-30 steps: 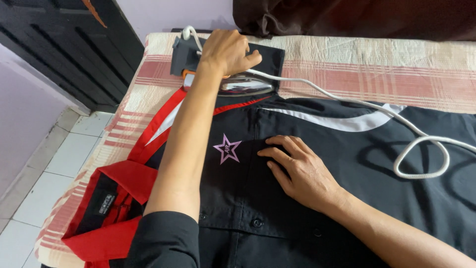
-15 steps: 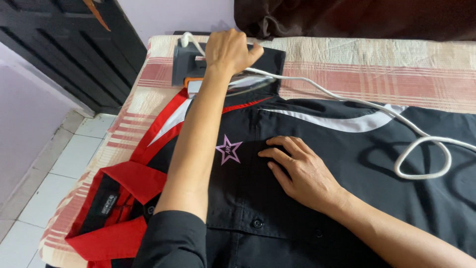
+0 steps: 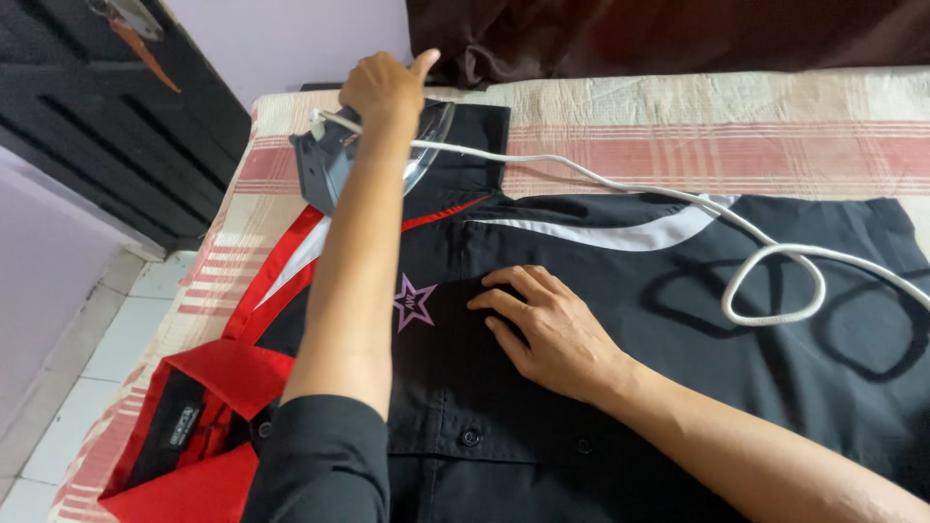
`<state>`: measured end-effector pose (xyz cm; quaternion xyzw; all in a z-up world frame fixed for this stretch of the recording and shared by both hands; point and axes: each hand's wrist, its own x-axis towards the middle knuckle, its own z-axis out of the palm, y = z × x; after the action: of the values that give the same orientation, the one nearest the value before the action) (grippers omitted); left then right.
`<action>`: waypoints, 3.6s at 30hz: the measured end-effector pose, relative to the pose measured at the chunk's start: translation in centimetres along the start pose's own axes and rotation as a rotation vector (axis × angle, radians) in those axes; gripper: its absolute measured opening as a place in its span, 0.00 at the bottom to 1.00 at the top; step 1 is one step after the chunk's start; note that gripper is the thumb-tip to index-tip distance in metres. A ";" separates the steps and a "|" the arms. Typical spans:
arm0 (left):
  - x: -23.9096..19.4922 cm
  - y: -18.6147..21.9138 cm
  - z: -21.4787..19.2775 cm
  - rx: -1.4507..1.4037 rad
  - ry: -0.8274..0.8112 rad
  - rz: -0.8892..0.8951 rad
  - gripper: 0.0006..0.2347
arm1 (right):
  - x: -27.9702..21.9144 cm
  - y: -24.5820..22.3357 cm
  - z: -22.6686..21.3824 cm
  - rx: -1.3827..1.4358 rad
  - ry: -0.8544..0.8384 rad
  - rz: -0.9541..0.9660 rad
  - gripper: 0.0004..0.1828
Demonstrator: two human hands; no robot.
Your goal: The person irons a black and red collared shirt on a padded surface, smoothing the collar, shoulders, and sleeves before flipping the garment and applying water from a spray bottle.
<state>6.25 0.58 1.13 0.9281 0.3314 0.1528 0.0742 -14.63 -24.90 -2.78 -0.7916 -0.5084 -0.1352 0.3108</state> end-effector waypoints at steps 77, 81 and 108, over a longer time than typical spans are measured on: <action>-34.0 -21.2 -8.8 -0.445 0.332 0.781 0.06 | 4.8 -8.7 -6.9 -0.634 -0.475 0.313 0.12; -34.2 -21.2 -8.6 -0.422 0.282 0.717 0.03 | 1.8 -7.0 -5.7 -0.720 -0.535 0.373 0.16; -37.3 -18.4 -9.1 -0.418 0.055 0.854 0.13 | -2.2 0.9 -9.9 -0.917 -0.434 0.390 0.16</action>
<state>-35.02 -8.70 -3.39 0.9420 -0.1155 0.2577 0.1811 -13.80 -33.02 3.38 -0.9353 -0.2936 -0.1167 -0.1592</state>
